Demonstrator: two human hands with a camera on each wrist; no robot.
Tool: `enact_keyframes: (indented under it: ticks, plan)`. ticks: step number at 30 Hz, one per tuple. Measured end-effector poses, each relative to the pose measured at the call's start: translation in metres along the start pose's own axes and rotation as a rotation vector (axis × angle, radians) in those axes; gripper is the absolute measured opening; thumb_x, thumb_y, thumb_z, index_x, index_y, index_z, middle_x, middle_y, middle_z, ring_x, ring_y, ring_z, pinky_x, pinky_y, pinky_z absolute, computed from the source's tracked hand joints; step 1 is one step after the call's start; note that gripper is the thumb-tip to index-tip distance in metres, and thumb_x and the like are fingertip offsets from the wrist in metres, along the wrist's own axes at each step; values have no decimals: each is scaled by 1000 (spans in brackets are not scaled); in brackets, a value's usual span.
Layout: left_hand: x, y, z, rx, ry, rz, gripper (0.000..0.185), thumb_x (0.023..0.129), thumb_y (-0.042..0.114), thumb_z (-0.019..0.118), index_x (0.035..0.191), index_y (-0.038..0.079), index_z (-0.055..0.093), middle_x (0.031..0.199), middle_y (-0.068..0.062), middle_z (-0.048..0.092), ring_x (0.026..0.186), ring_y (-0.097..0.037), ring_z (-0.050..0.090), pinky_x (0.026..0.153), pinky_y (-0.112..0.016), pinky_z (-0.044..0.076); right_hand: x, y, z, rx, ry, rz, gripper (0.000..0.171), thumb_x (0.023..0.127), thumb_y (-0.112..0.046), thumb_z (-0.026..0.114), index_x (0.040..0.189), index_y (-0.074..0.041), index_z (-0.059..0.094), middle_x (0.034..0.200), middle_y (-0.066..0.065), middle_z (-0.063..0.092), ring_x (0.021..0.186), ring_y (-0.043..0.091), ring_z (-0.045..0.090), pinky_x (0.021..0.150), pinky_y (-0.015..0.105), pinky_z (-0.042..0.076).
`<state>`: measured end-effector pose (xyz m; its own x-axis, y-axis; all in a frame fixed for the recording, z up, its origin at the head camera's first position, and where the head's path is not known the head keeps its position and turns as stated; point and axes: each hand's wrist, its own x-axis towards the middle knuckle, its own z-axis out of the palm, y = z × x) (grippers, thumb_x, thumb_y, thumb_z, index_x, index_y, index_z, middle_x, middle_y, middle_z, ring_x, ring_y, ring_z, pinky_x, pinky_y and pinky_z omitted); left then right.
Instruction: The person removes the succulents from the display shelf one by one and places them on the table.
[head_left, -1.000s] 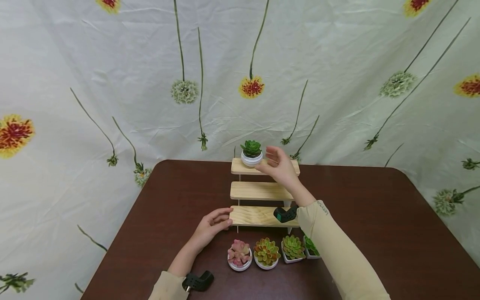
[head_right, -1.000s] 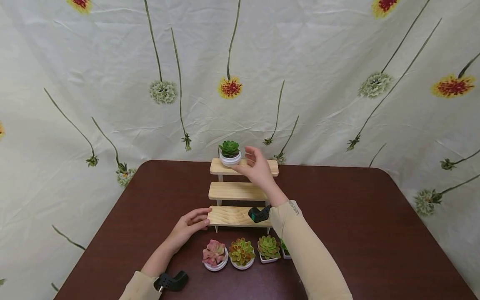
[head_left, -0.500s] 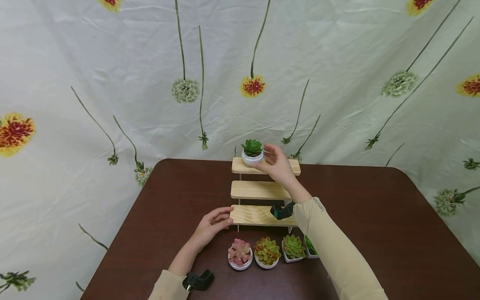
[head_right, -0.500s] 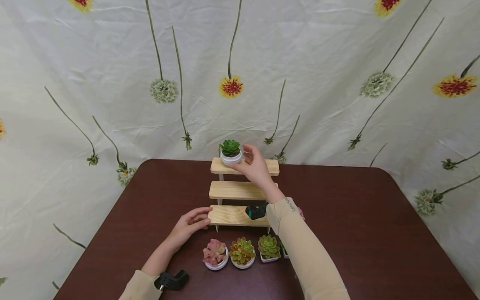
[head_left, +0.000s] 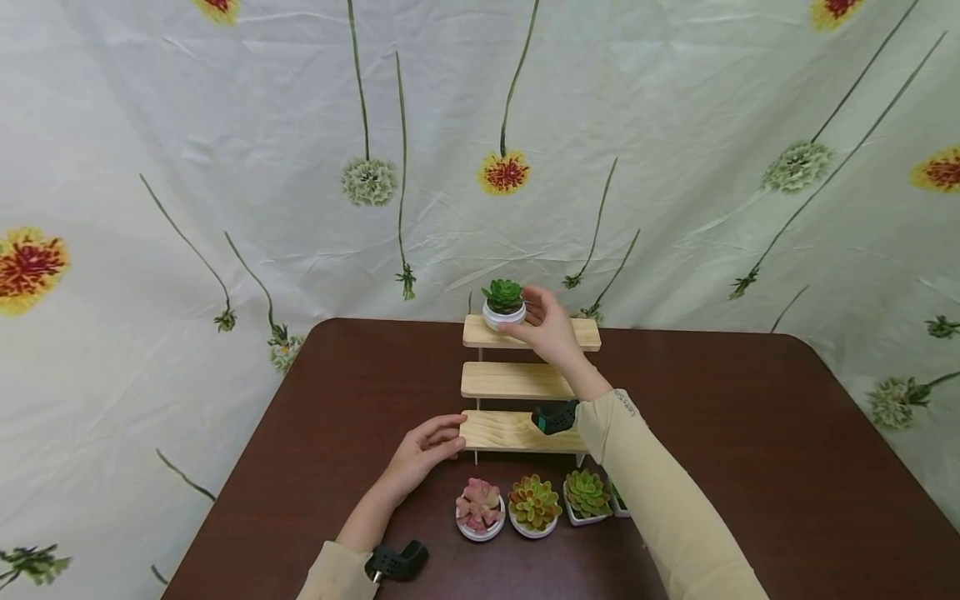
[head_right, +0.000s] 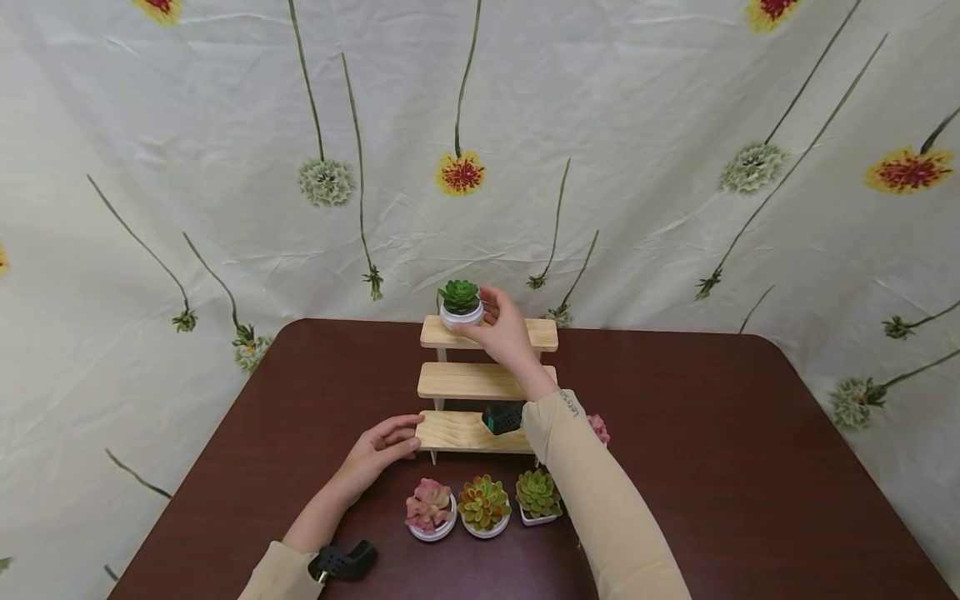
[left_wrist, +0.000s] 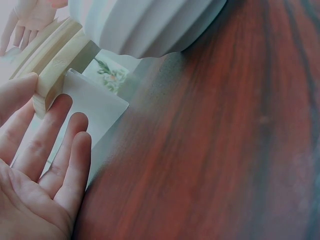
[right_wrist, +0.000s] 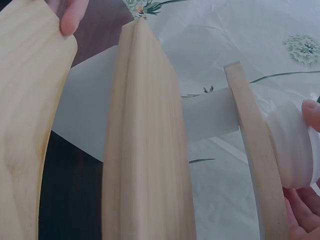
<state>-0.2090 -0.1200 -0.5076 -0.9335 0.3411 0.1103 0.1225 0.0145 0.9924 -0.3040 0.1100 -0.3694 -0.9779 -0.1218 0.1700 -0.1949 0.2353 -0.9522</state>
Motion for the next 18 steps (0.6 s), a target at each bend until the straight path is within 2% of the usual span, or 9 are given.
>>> enact_keyframes:
  ticks: [13, 18]
  plan:
    - [0, 1, 0, 7, -1, -9, 40, 91, 10, 62, 128, -2, 53, 117, -23, 59, 94, -11, 61, 79, -28, 51, 1, -1, 4, -48, 17, 57, 79, 79, -22, 78, 143, -4, 35, 139, 14, 43, 123, 25, 46, 98, 33, 41]
    - [0, 0, 0, 5, -6, -8, 41, 91, 11, 62, 128, -2, 53, 116, -23, 60, 93, -10, 61, 80, -28, 51, -3, -2, 4, -52, 56, 82, 76, 78, -22, 79, 140, -4, 39, 133, 13, 48, 118, 25, 50, 93, 33, 45]
